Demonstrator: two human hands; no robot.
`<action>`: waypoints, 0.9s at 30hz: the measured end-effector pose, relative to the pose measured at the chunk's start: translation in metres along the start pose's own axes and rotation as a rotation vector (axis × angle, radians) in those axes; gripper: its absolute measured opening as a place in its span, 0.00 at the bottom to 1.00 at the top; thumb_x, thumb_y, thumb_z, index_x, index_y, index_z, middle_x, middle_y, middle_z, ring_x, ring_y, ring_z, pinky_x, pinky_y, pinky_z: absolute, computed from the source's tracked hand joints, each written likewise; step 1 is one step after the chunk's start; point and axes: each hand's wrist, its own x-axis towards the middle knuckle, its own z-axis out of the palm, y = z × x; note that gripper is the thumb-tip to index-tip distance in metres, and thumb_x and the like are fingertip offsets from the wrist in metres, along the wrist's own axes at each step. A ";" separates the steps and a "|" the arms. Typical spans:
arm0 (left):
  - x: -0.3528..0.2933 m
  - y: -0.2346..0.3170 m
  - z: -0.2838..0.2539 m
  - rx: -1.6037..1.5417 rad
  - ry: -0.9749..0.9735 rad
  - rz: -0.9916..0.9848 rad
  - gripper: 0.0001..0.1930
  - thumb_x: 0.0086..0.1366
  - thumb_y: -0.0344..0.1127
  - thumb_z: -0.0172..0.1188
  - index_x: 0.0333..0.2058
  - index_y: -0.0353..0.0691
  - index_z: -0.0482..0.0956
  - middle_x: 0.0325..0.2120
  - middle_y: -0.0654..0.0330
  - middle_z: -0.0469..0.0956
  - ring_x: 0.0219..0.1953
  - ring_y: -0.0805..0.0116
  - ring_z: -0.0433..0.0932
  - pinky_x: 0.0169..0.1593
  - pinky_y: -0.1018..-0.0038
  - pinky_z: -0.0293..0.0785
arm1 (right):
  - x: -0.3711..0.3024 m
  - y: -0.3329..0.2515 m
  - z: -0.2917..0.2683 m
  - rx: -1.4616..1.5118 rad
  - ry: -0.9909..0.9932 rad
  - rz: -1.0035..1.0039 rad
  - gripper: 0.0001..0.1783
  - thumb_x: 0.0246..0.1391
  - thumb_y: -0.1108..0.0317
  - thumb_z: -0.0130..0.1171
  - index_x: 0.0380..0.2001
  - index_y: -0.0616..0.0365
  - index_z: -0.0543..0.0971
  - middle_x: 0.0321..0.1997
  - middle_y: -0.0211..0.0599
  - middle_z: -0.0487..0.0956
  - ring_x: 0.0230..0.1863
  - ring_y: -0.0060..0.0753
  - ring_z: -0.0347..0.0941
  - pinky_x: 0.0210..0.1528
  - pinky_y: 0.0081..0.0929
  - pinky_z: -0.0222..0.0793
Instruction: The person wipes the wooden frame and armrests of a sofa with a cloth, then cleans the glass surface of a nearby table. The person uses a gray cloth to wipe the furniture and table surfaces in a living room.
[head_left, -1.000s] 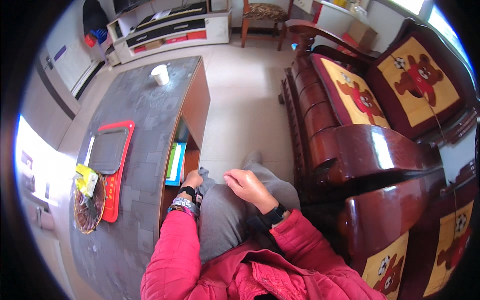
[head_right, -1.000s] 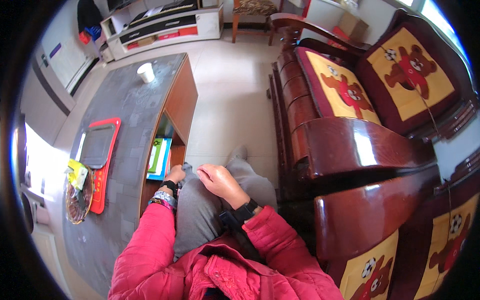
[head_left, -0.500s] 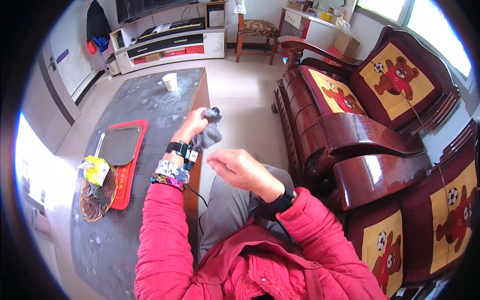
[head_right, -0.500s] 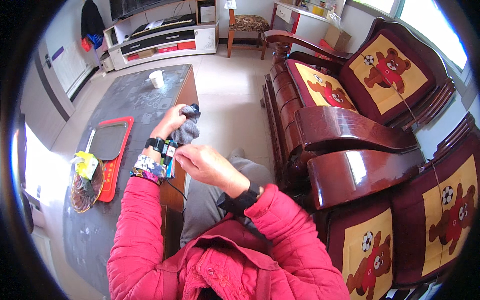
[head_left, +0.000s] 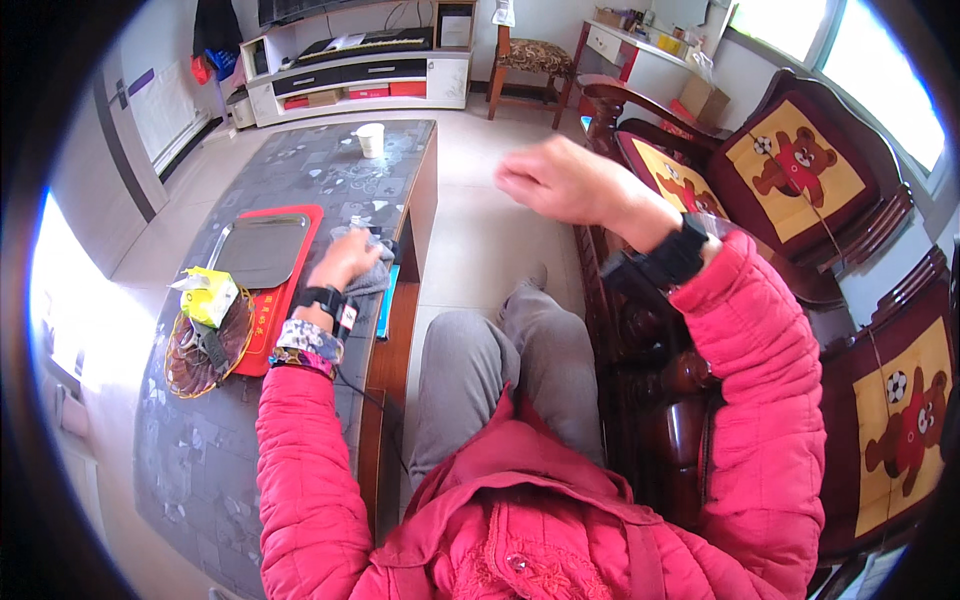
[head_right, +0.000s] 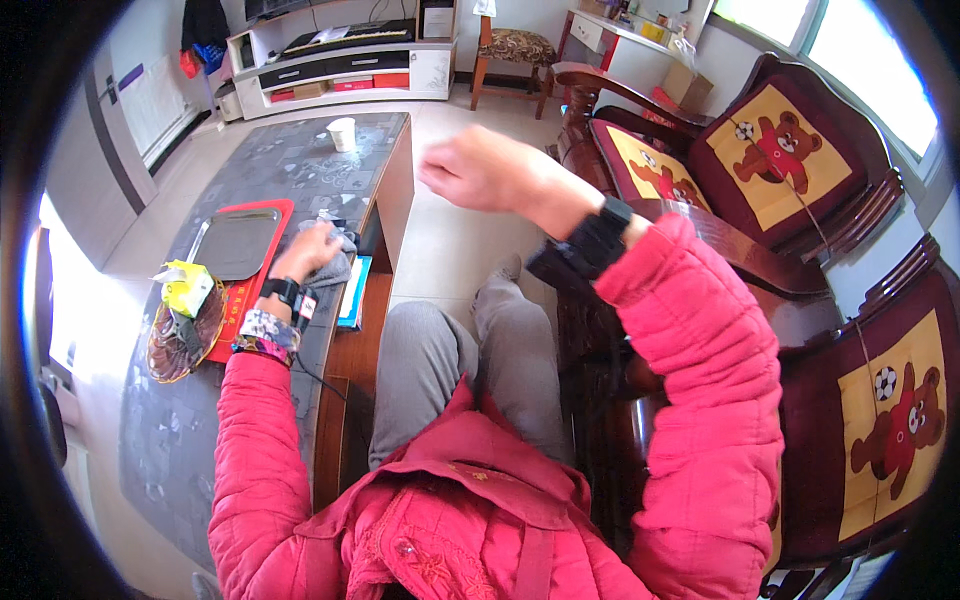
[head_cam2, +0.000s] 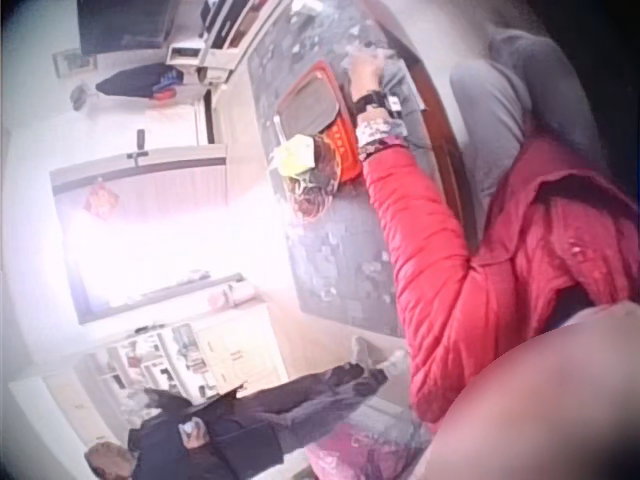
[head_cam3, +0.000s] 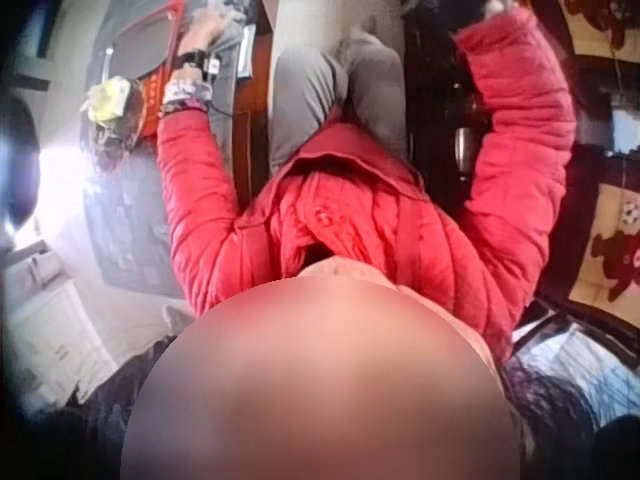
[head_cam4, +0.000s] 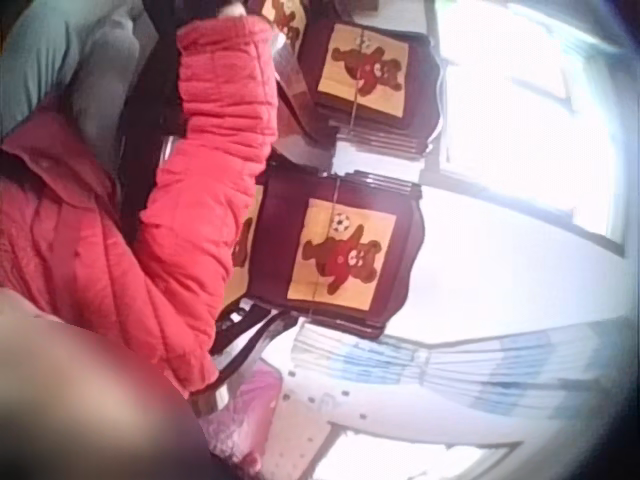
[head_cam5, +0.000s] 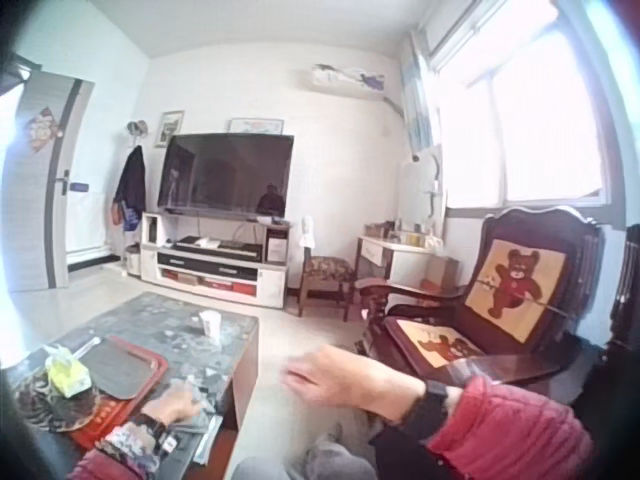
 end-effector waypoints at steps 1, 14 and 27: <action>-0.002 -0.002 0.010 0.081 -0.095 0.031 0.27 0.54 0.48 0.51 0.48 0.35 0.66 0.43 0.42 0.69 0.45 0.45 0.69 0.49 0.60 0.65 | -0.008 0.010 0.001 -0.031 -0.074 0.045 0.12 0.49 0.63 0.46 0.24 0.60 0.74 0.23 0.49 0.73 0.26 0.53 0.69 0.31 0.39 0.66; 0.063 -0.001 0.026 -0.137 0.028 0.300 0.19 0.59 0.44 0.49 0.44 0.37 0.69 0.47 0.47 0.67 0.51 0.49 0.65 0.50 0.61 0.64 | -0.063 0.148 -0.033 0.329 -0.043 0.769 0.13 0.55 0.69 0.45 0.29 0.69 0.74 0.24 0.35 0.76 0.28 0.23 0.73 0.35 0.20 0.67; 0.042 0.006 0.005 -0.230 -0.068 0.191 0.19 0.54 0.35 0.55 0.44 0.34 0.71 0.48 0.46 0.68 0.54 0.46 0.62 0.54 0.64 0.62 | -0.095 0.145 -0.040 0.634 0.084 1.000 0.11 0.55 0.73 0.42 0.33 0.68 0.74 0.32 0.37 0.76 0.37 0.27 0.73 0.42 0.22 0.67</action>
